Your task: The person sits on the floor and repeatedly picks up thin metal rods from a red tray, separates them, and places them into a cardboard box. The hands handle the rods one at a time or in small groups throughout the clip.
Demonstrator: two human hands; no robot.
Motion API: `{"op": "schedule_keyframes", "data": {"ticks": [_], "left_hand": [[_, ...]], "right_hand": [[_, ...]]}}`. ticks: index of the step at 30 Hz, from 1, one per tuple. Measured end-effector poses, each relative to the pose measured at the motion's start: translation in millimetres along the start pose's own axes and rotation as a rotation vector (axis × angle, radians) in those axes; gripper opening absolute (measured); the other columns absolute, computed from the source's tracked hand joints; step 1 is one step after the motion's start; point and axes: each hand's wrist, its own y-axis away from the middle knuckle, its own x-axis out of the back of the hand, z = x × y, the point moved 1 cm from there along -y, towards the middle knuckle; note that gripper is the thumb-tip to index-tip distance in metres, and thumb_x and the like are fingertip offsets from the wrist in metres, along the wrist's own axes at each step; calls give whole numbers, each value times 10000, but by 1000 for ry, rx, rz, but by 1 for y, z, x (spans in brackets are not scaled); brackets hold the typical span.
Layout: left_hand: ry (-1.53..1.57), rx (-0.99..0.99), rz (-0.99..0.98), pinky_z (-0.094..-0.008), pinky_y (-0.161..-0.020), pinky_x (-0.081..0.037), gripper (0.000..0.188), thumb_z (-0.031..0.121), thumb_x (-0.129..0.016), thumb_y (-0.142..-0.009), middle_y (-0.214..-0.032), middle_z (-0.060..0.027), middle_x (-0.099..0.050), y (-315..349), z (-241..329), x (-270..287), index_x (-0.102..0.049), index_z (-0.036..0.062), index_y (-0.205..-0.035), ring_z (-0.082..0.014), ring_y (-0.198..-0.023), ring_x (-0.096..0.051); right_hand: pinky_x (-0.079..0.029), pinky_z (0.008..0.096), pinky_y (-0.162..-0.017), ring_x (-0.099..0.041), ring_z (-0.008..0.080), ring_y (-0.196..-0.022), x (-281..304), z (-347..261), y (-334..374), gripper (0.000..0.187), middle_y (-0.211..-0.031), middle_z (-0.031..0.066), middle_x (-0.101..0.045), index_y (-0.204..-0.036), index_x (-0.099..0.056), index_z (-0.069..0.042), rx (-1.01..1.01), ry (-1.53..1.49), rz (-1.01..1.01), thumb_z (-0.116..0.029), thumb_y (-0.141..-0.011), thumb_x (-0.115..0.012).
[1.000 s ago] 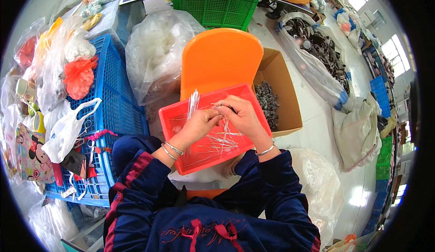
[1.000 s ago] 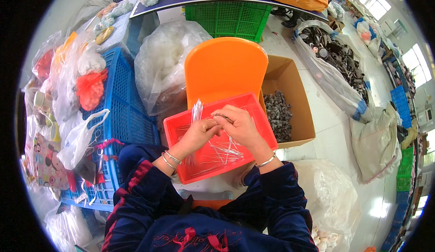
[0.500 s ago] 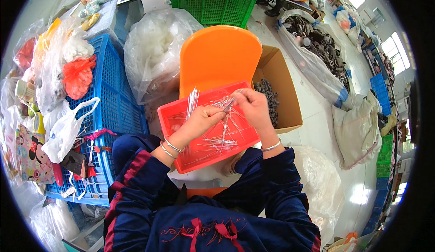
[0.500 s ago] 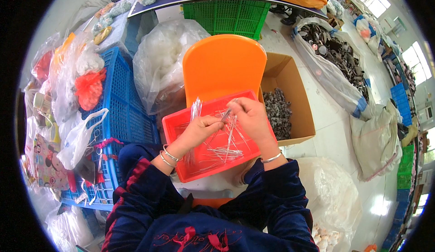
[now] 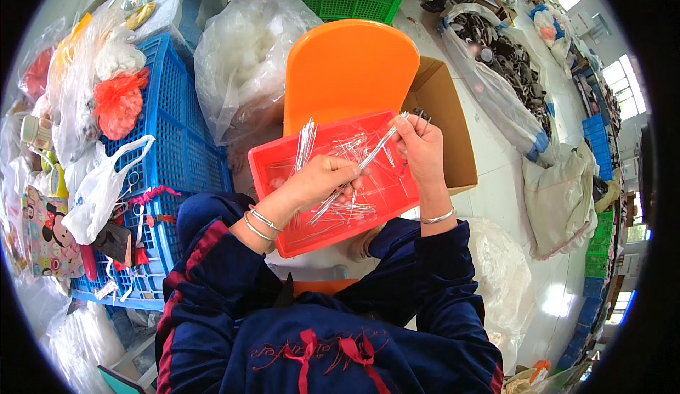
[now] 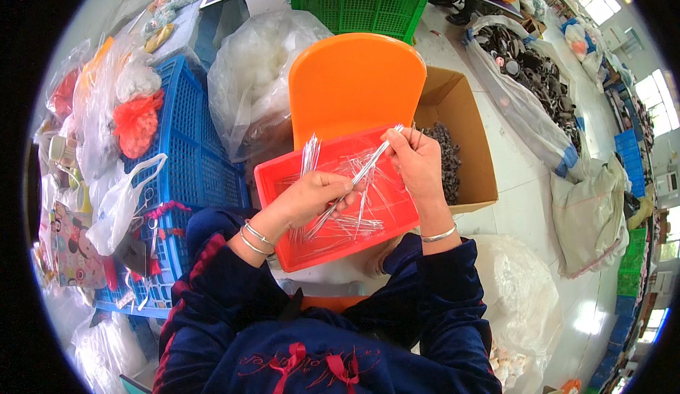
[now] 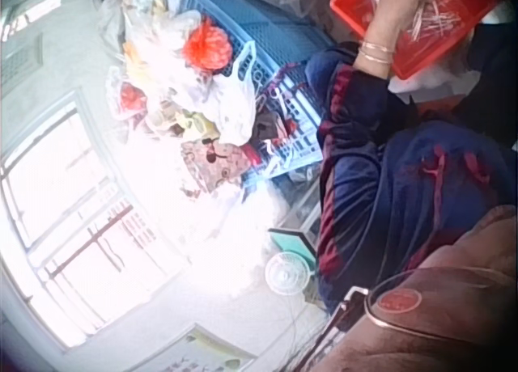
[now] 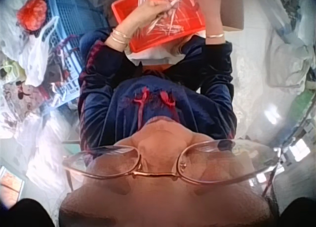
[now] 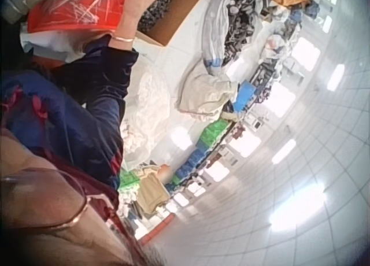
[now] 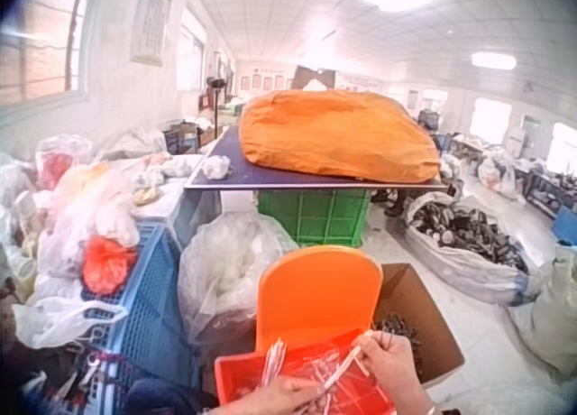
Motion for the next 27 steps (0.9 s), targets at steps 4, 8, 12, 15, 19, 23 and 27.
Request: {"op": "schedule_keyframes", "data": {"ticks": [4,8,12,15,19,23,27], "left_hand": [[-6,36,-34,-222,-595,-445,290,186,-486,-996,-763,-24,-588,0,-1,2,-637,-48,-1078,-98,-648,-524],[8,24,-95,-226,-594,-442,277,195,-486,-997,-750,-26,-583,-2,-4,6,-642,-33,-1027,-109,-637,-525],[-14,0,-118,-224,-577,-437,265,194,-486,-995,-732,-24,-575,-3,-6,7,-639,-20,-962,-108,-620,-528],[-26,-3,-85,-223,-558,-434,263,181,-480,-990,-706,-18,-564,-4,-4,4,-638,-19,-930,-104,-589,-522],[-52,-9,-40,-225,-518,-433,260,172,-488,-975,-672,-12,-553,-5,-3,2,-646,-20,-900,-99,-552,-517],[-57,-32,-12,-228,-464,-408,253,171,-505,-954,-643,-6,-544,-6,-5,3,-653,-18,-871,-86,-509,-492],[-3,25,-2,-208,-434,-318,254,181,-514,-966,-643,7,-521,-6,-5,4,-639,-19,-871,-56,-488,-412]], "right_hand": [[-287,165,-428,-371,15,-465,0,-1,1,172,-650,-19,-552,-853,-657,-14,3,-13,-9,-155,-941,-615],[-282,168,-427,-368,15,-465,0,-1,2,172,-645,-22,-544,-855,-657,-13,7,-28,-13,-156,-942,-614],[-278,170,-428,-365,13,-466,-1,-1,2,173,-644,-26,-540,-866,-658,-8,34,-27,-24,-156,-943,-613],[-272,162,-439,-373,3,-486,-1,-1,4,172,-658,-31,-549,-867,-661,-3,53,-29,-17,-150,-942,-616],[-271,153,-453,-378,-5,-504,-1,-1,5,169,-665,-41,-549,-867,-664,-4,78,-8,-11,-146,-944,-615],[-273,150,-467,-379,-8,-520,-2,-3,6,168,-669,-48,-545,-866,-666,-8,72,0,-15,-144,-946,-610],[-259,160,-454,-357,-4,-496,-3,-2,7,171,-644,-45,-528,-875,-664,-7,92,25,-10,-145,-952,-600]]}}
